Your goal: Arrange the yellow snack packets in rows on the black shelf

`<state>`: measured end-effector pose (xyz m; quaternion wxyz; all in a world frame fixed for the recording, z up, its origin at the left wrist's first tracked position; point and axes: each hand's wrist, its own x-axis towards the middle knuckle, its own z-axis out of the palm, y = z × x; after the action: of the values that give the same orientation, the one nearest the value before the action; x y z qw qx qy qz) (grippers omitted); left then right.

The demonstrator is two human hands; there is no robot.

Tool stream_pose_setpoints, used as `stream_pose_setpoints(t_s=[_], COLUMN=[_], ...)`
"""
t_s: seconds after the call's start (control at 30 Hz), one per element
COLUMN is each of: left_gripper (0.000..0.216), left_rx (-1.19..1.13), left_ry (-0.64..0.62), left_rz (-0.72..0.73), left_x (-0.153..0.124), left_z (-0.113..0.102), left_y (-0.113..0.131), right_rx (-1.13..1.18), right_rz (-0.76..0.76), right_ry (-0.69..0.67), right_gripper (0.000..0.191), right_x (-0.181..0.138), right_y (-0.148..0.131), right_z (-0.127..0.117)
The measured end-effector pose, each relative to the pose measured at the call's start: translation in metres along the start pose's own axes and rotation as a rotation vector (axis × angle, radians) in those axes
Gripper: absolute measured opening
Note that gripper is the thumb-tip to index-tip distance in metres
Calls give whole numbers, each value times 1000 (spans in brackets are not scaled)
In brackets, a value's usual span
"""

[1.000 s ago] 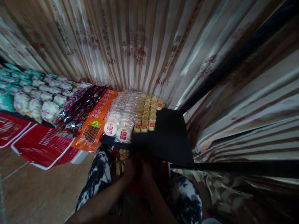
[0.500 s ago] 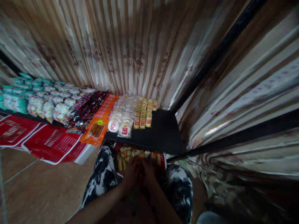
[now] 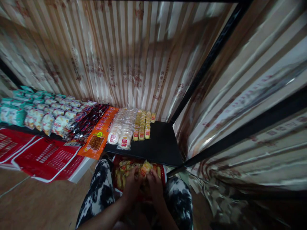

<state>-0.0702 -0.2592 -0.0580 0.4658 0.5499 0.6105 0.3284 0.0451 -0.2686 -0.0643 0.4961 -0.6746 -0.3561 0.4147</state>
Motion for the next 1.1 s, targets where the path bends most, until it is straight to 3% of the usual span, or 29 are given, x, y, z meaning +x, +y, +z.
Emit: stream_pose_setpoints(t_s=[0.13,0.33,0.5,0.67,0.83,1.1], left_gripper=[27,22,22,34,39,42], left_rx=[-140,-252,-201,-38,6,59], left_ry=[-144,-123,-84,-22,22,-5], left_rz=[-14,9,26,130,142,113], left_x=[16,42,73,97,121,192], left_z=[6,27,53,64,79,109], left_y=[18,43,52,85,119,129], right_rx=[112,146,168,53,-43,-166], right_rz=[-52,-57,-40,-160,-198,-330], right_ry=[-84,-26,10,124,126,92], right_gripper=[34,46,51,50,48,41], right_x=[11,36,67,117,176,257], right_y=[-10,-16,-25,-38,-40,-54], right_z=[-10,-19,-26,-33,-32,-23])
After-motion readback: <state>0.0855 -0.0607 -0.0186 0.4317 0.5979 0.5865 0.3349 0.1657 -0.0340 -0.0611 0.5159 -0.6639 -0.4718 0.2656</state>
